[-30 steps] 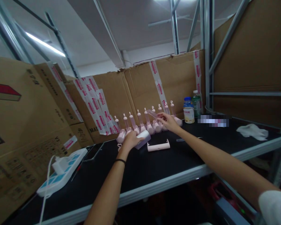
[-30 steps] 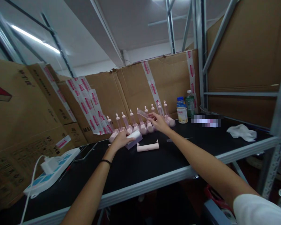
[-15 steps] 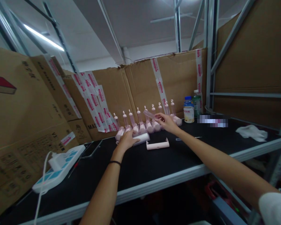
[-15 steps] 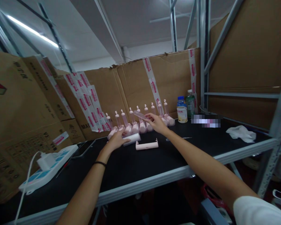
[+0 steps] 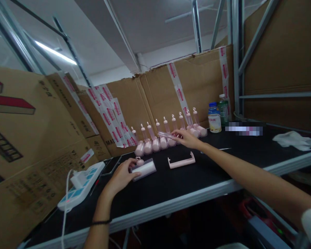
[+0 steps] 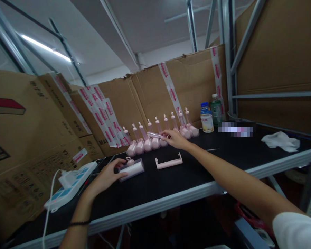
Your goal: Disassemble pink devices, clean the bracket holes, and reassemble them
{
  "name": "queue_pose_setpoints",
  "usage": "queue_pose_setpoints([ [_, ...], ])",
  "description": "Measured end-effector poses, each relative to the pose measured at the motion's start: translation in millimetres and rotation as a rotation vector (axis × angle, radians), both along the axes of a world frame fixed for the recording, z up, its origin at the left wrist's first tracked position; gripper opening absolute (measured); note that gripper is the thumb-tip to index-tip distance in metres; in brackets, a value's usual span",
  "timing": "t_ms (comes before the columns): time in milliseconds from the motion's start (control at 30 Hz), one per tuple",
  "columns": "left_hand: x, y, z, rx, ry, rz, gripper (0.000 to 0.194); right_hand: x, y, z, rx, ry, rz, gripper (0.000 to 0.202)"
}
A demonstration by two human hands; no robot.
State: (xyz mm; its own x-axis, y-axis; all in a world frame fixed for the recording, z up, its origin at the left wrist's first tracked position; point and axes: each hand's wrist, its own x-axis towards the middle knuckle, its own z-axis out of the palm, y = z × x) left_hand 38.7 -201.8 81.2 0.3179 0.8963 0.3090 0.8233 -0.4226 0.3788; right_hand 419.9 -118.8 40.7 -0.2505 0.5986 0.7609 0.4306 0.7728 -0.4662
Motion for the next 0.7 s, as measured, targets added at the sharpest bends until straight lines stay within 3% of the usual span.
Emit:
queue_pose_setpoints([
  [133, -46, -20, 1.6, -0.032, -0.137, 0.088, 0.055, -11, -4, -3.8, -0.021, -0.066, 0.023, 0.030],
  [233, -71, -24, -6.1, 0.004, -0.247, 0.134, 0.063, -21, -6, -4.9, -0.038, -0.129, 0.053, 0.028],
  [433, -89, -22, -27.8, 0.011, -0.261, 0.169, 0.067, -49, -11, 19.6, -0.018, -0.265, 0.104, 0.024],
  [533, -63, -40, -28.8, 0.142, -0.221, 0.284, 0.059, -70, -14, 35.4, -0.012, -0.244, 0.086, 0.023],
  [600, -25, -64, -27.8, 0.464, -0.200, 0.388, 0.045, -84, -15, 38.2, -0.009, -0.196, 0.054, 0.023],
  [633, -1, -77, -28.1, 0.589, -0.218, 0.349, 0.040, -90, -16, 36.8, -0.006, -0.169, 0.043, 0.024],
  [700, 49, -101, -31.6, 0.604, -0.162, 0.087, 0.040, -99, -16, 30.1, -0.003, -0.123, 0.040, 0.026],
])
